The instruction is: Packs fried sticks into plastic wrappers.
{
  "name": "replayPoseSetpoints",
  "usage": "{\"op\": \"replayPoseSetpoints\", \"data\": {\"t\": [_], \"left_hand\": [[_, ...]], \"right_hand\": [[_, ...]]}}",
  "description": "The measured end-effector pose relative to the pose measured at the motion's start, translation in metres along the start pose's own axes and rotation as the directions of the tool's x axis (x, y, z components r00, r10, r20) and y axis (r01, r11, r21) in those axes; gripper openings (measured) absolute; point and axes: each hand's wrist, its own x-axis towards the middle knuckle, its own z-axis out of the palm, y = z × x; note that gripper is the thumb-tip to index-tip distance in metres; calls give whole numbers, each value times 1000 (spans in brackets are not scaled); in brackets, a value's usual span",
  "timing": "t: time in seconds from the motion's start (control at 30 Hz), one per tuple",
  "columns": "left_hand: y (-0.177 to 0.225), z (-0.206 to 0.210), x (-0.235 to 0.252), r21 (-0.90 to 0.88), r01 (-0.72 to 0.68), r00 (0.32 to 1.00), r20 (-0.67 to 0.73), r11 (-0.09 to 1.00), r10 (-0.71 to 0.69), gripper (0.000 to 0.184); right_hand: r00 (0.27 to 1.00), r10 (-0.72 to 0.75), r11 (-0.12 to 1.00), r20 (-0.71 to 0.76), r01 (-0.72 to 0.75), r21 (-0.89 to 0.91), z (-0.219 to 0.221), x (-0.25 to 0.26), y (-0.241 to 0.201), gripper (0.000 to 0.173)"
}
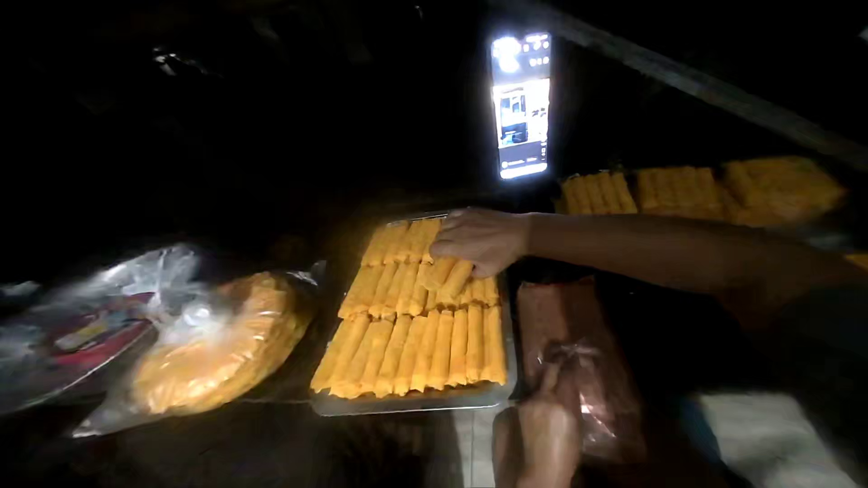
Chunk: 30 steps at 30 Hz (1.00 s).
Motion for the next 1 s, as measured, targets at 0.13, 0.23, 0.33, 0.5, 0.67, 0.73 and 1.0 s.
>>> {"op": "replayPoseSetpoints", "data": {"t": [0.13,0.23,0.33,0.5,0.67,0.73,1.0], "left_hand": [[8,-7,2,-6,14,1000,20,1000,-14,31],[21,-16,4,27,40,998,43,999,-41,32],[31,-20,7,104,17,999,29,994,-20,27],[54,-32,15,56,82,996,34,995,-84,32],[64,-19,19,35,35,999,4,999,-35,42],[70,-17,21,-8,36,999,-7,999,-36,44],[92,-16,30,-202,175,982,102,964,-157,67]], "right_hand": [[950,300,917,-85,-263,301,-20,-45,-30,68],[874,465,705,-143,-267,657,-8,-100,-57,62],[801,557,250,219,-413,876,-6,-165,-98,68],[722,494,-180,484,-460,869,22,-238,-148,60],[727,539,-263,424,-333,905,46,-272,-163,79],[677,604,-245,420,-344,906,49,-276,-168,75],[453,823,-111,342,-462,880,55,-268,-181,77]]}}
